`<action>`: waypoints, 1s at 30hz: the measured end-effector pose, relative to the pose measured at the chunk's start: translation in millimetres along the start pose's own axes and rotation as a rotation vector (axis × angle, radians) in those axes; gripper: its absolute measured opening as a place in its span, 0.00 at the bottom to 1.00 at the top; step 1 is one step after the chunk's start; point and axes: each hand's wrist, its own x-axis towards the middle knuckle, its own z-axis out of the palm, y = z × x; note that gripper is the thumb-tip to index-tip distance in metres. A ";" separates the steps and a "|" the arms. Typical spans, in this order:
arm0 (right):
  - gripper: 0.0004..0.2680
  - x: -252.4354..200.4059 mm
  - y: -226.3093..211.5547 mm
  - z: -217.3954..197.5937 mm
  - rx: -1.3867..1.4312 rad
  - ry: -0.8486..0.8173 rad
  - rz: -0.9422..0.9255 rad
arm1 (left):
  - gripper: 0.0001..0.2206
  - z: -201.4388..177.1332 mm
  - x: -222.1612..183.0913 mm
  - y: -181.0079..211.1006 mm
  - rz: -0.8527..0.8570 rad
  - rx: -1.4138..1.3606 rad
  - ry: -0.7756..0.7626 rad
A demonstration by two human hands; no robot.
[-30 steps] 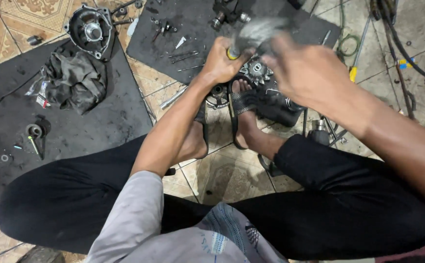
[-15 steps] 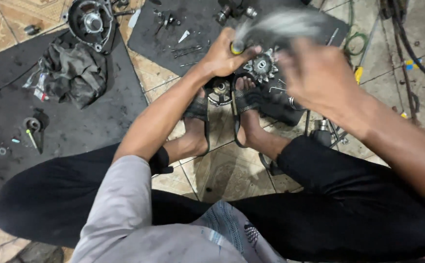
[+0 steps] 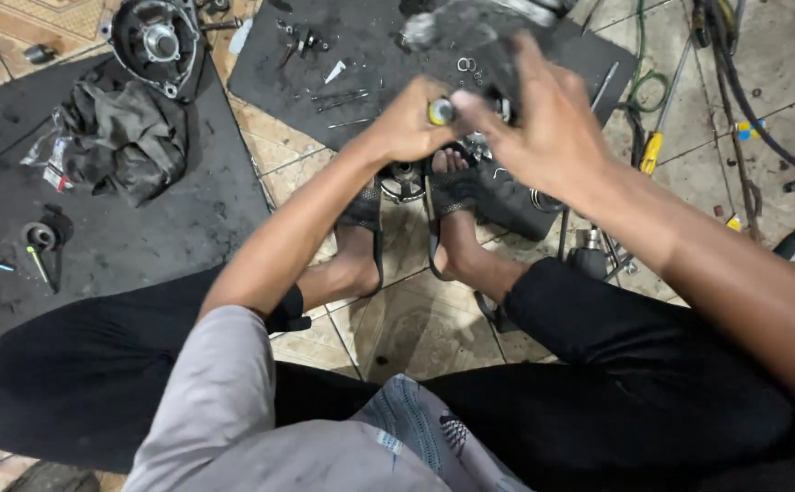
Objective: Disassembling and reassembling a mechanical component, possibly an alternator, to service or install a regulator.
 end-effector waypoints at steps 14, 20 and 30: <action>0.19 9.4 6.2 23.7 -0.048 -0.029 0.003 | 0.08 53.3 -3.8 8.9 -0.033 0.155 0.740; 0.18 -1.8 -0.7 -5.7 -0.108 -0.042 -0.063 | 0.07 42.5 5.2 10.9 -0.116 0.152 0.689; 0.07 -14.0 11.6 -29.5 -0.314 0.093 -0.259 | 0.17 35.4 3.0 16.8 -0.108 0.256 0.643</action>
